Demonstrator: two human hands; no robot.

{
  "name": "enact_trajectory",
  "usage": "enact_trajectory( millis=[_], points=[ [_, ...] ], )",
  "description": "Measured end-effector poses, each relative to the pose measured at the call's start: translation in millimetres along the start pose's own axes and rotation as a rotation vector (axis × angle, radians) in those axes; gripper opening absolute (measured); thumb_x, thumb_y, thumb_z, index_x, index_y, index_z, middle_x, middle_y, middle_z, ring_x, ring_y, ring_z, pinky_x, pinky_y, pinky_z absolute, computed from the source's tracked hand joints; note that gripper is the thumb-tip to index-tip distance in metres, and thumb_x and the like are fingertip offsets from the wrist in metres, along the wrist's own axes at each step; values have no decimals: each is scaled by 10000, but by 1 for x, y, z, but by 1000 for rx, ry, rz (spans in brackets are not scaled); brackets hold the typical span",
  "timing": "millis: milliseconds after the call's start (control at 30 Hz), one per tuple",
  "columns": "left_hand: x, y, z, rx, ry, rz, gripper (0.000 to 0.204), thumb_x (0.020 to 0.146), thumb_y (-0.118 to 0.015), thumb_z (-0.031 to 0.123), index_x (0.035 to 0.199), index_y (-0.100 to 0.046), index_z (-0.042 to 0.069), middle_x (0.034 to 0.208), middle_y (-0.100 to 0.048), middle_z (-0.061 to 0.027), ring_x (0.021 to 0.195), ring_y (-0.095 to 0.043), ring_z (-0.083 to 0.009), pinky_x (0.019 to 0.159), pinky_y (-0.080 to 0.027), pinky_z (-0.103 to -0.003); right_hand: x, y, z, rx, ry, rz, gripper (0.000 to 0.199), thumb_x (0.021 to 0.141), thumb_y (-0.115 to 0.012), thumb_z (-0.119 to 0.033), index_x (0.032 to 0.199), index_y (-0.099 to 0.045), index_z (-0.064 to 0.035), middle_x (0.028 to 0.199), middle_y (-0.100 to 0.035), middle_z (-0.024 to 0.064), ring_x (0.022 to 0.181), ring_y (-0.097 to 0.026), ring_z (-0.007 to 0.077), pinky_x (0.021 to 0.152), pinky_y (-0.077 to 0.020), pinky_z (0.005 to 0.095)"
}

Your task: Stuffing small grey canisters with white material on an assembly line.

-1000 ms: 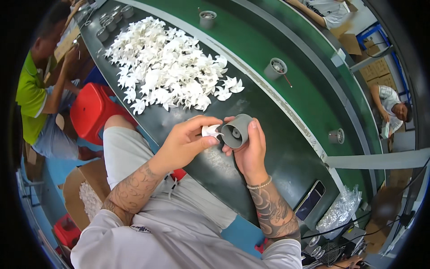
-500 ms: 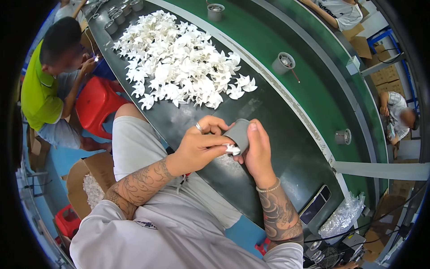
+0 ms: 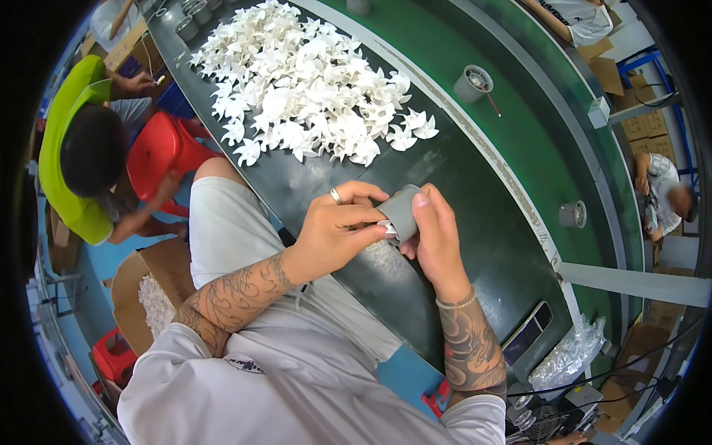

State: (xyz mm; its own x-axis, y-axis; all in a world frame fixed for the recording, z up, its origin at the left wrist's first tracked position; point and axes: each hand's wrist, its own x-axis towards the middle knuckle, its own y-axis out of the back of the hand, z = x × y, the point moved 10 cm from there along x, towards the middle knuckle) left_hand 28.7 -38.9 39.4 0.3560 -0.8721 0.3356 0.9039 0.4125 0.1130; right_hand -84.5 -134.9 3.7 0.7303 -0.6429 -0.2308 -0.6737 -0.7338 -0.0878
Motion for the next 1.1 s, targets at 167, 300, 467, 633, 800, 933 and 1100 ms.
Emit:
enact_trajectory(
  millis=[167, 300, 467, 633, 800, 933, 1100],
  points=[
    [0, 2, -4, -108, 89, -2, 135, 814, -818, -3, 931, -751, -17, 1159, -672, -136, 798, -658, -125, 698, -547, -260, -1, -2, -1, 69, -13, 9, 407, 1097, -405, -396, 1038, -564, -27, 799, -634, 71, 496, -500, 62, 403, -364, 195],
    [-2, 5, -10, -139, 121, 22, 214, 789, -837, -17, 798, -623, -7, 1122, -670, -164, 818, -685, -150, 744, -577, -276, 0, -7, -2, 67, -32, -38, 458, 1082, -414, -427, 1093, -571, 3, 844, -638, 102, 518, -505, 89, 404, -360, 211],
    [0, 5, -16, -101, 147, -30, 383, 764, -860, -20, 729, -482, 31, 1074, -660, -169, 862, -686, -158, 748, -581, -287, -1, -10, -6, -7, -14, -52, 455, 1078, -423, -435, 1065, -560, -2, 881, -642, 116, 554, -520, 84, 421, -375, 204],
    [6, 5, -15, -17, 146, -164, 366, 756, -874, -7, 777, -510, 24, 1003, -645, -118, 830, -656, -141, 746, -563, -280, -6, -15, -12, -136, 71, -61, 395, 1085, -453, -378, 1077, -583, -6, 880, -647, 66, 556, -510, 45, 449, -383, 194],
    [5, 7, -15, -113, 127, -130, 311, 778, -876, 59, 814, -570, 27, 932, -621, -86, 758, -598, -144, 682, -509, -276, -7, -10, -4, 173, 57, -88, 314, 1046, -558, -332, 1058, -578, -19, 981, -669, 88, 677, -586, 82, 590, -484, 223],
    [-12, 11, 65, -449, -129, -253, 355, 970, -691, 390, 942, -670, 37, 938, -635, -79, 746, -608, -199, 658, -488, -317, -13, 28, -52, -572, 611, 357, 275, 861, -783, -122, 972, -547, -32, 1106, -652, 155, 1009, -614, 218, 916, -492, 339],
    [-53, -2, 200, -1274, -244, -468, 812, 922, -592, 694, 1257, -624, -45, 1186, -640, -238, 1004, -669, -337, 855, -537, -431, -14, 96, -63, -1016, 531, 809, 278, 899, -759, -91, 1101, -604, 20, 1141, -615, 128, 982, -635, 281, 863, -520, 368]
  ],
)
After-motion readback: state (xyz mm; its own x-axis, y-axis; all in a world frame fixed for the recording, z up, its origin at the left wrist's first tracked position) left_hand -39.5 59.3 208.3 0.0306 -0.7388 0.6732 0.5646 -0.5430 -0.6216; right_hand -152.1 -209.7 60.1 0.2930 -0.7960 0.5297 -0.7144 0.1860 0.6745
